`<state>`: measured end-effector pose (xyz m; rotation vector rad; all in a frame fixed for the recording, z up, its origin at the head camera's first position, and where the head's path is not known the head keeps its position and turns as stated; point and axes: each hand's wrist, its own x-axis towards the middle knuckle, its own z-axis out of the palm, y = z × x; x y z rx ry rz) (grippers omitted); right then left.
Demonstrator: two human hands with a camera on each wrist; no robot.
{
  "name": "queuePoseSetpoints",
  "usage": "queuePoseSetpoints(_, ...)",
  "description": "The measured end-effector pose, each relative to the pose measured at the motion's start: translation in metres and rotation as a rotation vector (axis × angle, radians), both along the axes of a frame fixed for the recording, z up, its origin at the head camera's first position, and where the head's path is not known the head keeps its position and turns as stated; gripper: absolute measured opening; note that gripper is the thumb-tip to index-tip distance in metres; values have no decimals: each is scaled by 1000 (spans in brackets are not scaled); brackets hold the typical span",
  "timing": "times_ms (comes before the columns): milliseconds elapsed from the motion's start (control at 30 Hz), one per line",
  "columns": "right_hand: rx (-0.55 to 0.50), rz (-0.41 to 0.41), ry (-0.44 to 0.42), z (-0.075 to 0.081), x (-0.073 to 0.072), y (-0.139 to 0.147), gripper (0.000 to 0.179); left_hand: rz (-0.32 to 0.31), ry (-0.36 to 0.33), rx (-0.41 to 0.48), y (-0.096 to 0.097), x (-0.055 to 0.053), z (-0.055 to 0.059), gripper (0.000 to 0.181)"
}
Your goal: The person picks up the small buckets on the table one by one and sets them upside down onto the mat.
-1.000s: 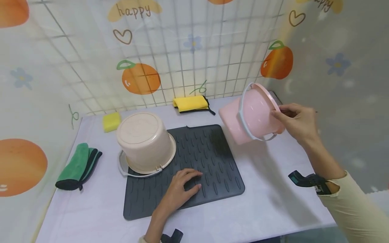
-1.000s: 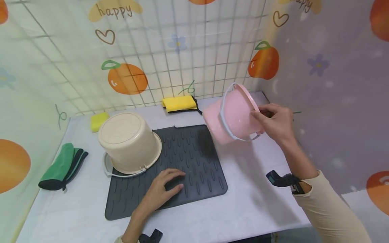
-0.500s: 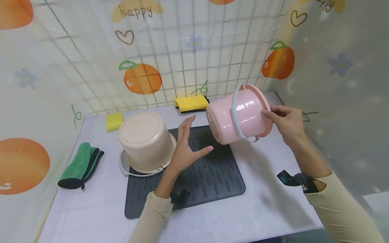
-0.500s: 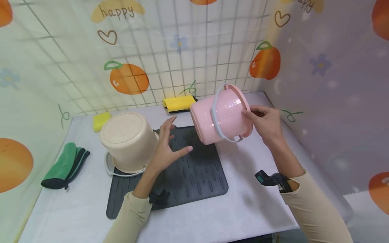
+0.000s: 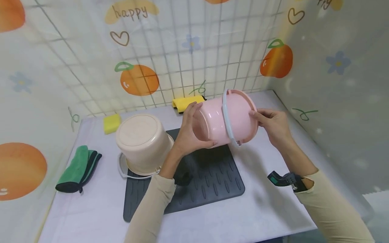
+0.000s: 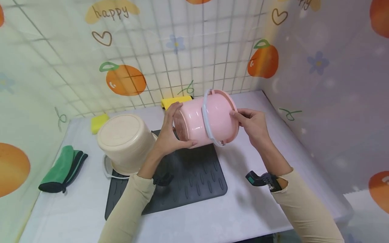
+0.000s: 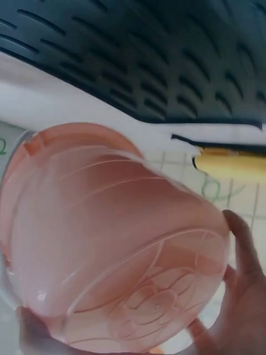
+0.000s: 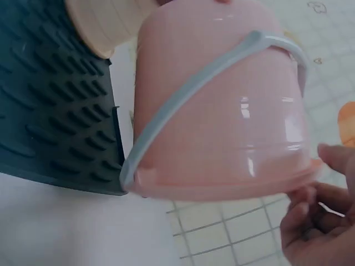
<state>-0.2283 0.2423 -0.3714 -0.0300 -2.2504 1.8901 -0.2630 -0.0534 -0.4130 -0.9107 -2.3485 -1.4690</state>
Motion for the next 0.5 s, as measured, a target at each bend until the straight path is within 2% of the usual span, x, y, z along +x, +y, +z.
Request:
queuePoseSetpoints(133, 377, 14, 55, 3, 11, 0, 48, 73, 40, -50, -11, 8, 19, 116)
queuePoseSetpoints(233, 576, 22, 186, 2, 24, 2, 37, 105, 61, -83, -19, 15, 33, 115)
queuePoseSetpoints(333, 723, 56, 332, -7, 37, 1, 27, 127, 71, -102, -25, 21, 46, 114)
queuePoseSetpoints(400, 794, 121, 393, -18, 48, -5, 26, 142, 72, -116, -29, 23, 54, 115)
queuePoseSetpoints(500, 884, 270, 394, -41, 65, -22, 32, 145, 55, -140, -33, 26, 64, 115)
